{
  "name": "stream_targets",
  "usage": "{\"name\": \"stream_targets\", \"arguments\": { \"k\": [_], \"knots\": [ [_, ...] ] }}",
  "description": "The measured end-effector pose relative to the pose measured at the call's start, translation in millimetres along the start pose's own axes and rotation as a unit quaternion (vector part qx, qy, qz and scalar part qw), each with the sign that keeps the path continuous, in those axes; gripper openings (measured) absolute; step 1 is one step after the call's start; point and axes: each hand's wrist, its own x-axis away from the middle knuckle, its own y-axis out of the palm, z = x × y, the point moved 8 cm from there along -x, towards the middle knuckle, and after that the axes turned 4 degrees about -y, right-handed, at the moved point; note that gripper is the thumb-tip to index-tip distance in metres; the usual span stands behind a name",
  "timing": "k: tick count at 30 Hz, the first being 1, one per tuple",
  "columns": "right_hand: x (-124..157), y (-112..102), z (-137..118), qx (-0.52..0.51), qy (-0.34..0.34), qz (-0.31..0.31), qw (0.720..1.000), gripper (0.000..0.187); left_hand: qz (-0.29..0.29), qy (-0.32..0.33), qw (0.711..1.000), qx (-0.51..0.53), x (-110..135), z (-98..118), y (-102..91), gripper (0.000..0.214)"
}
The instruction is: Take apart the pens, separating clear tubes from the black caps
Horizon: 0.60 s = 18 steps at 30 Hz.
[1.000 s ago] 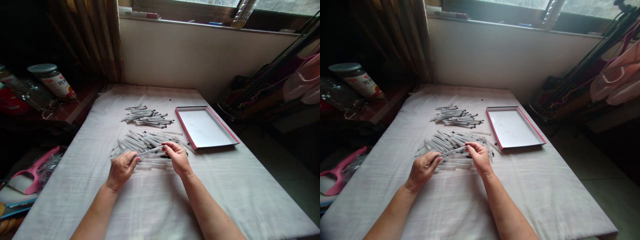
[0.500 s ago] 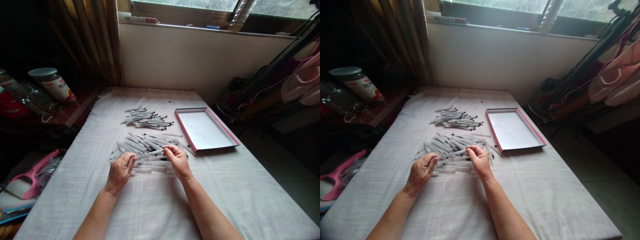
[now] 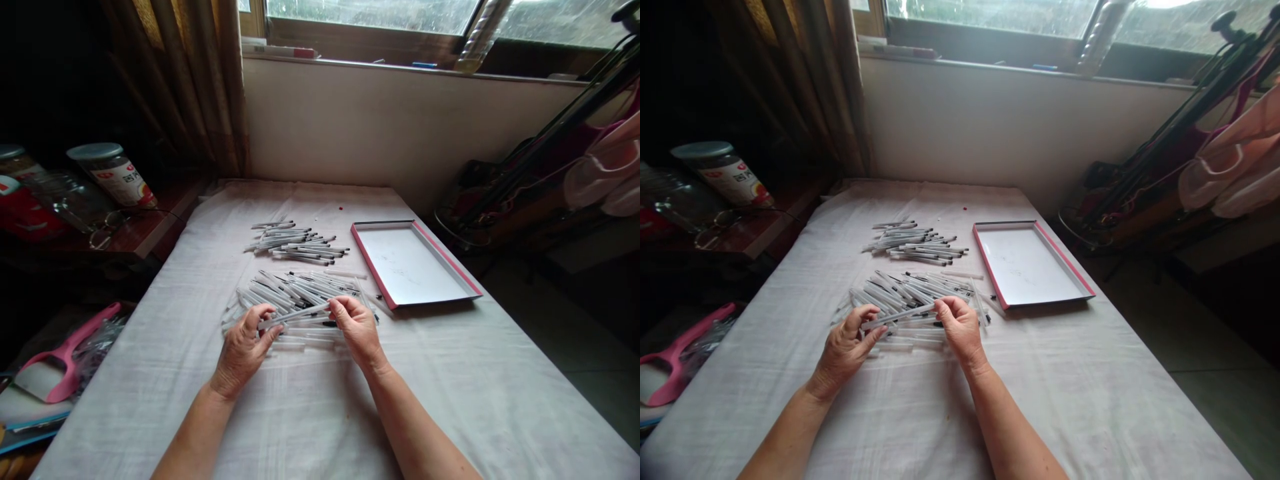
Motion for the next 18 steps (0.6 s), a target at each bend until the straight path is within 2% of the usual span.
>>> {"name": "stream_targets", "arguments": {
  "k": [4,9,14,18],
  "knots": [
    [0.1,0.9,0.6,0.004,-0.001,-0.008,1.000,0.036,0.007,0.017,1.000,-0.007,-1.1,4.1,-1.8,0.022],
    [0.1,1.7,1.4,-0.009,-0.002,-0.009,1.000,0.033,0.000,-0.007,1.000,0.000,-0.7,0.5,-1.0,0.025],
    [-0.5,2.0,1.8,-0.001,-0.010,-0.025,1.000,0.028,-0.010,0.018,1.000,0.002,-0.8,7.1,0.3,0.021],
    [-6.9,-14.0,-2.1,0.019,-0.046,0.009,0.999,0.026,-0.032,-0.006,0.999,0.001,-3.0,3.8,-0.8,0.035]
  ]
}}
